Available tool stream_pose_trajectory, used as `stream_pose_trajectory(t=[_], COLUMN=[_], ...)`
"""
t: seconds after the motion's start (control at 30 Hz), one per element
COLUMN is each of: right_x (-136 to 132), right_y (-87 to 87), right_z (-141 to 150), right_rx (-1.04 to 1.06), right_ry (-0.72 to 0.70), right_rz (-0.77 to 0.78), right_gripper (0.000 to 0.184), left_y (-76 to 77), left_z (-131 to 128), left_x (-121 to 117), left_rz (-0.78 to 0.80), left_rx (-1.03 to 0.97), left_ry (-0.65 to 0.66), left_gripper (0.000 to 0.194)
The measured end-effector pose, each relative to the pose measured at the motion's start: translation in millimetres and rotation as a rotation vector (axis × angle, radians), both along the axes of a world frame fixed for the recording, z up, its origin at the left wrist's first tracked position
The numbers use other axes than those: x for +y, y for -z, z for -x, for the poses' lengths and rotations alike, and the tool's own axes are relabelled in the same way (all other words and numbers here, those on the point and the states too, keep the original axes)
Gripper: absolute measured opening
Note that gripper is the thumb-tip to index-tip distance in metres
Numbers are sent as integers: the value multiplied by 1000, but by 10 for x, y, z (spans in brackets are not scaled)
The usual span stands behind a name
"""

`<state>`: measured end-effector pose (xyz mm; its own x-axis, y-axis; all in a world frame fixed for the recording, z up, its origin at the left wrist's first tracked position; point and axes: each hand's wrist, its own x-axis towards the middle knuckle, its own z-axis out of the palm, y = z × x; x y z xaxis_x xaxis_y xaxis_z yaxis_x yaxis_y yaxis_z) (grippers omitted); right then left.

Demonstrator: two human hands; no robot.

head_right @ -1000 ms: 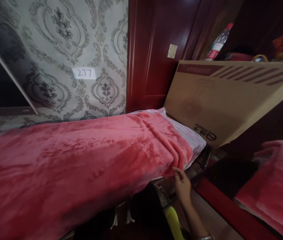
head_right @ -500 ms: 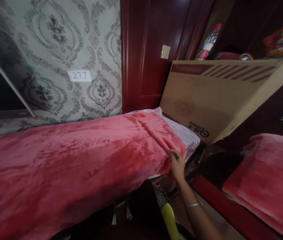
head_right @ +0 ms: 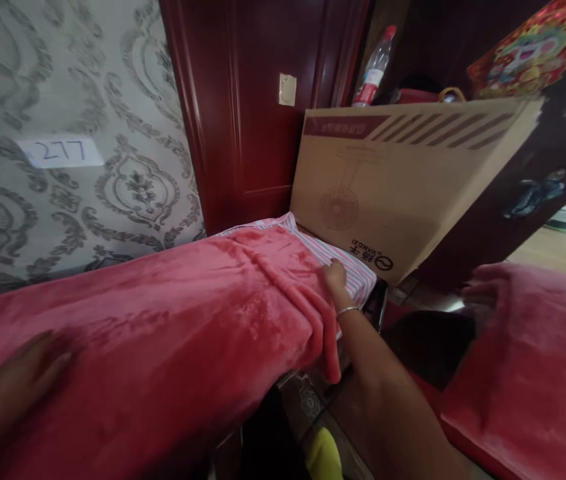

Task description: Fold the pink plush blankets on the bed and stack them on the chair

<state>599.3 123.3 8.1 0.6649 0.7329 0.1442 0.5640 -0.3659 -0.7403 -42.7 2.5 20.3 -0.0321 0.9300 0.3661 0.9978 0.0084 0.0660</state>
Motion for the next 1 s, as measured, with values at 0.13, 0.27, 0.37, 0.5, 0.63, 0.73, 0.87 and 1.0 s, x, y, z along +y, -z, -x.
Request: stream_pose_trajectory(t=[0.13, 0.27, 0.37, 0.5, 0.63, 0.73, 0.87, 1.0], right_x=[249, 432, 553, 715, 1040, 1457, 2083, 2511], right_y=[81, -57, -189, -168, -156, -230, -250, -158], right_z=[-22, -150, -336, -455, -309, -2, 559, 983], right_rx=[-84, -234, -433, -509, -541, -601, -617, -603], right_ry=[-61, -31, 16, -66, -134, -275, -506, -650], right_rz=[187, 150, 148, 373, 377, 274, 186, 219], right_gripper=[35, 38, 44, 35, 34, 46, 56, 66], left_y=[71, 115, 202, 330, 436, 510, 577, 588], left_z=[-417, -745, -817, -753, -670, -635, -599, -576], left_x=[564, 883, 965, 969, 977, 983, 954, 878], left_rz=[83, 91, 80, 53, 50, 31, 8, -3], left_rx=[-80, -39, -4, -56, -91, -124, -162, -156], left_ry=[104, 110, 119, 98, 97, 93, 88, 93], left_gripper=[51, 58, 63, 65, 59, 57, 56, 56])
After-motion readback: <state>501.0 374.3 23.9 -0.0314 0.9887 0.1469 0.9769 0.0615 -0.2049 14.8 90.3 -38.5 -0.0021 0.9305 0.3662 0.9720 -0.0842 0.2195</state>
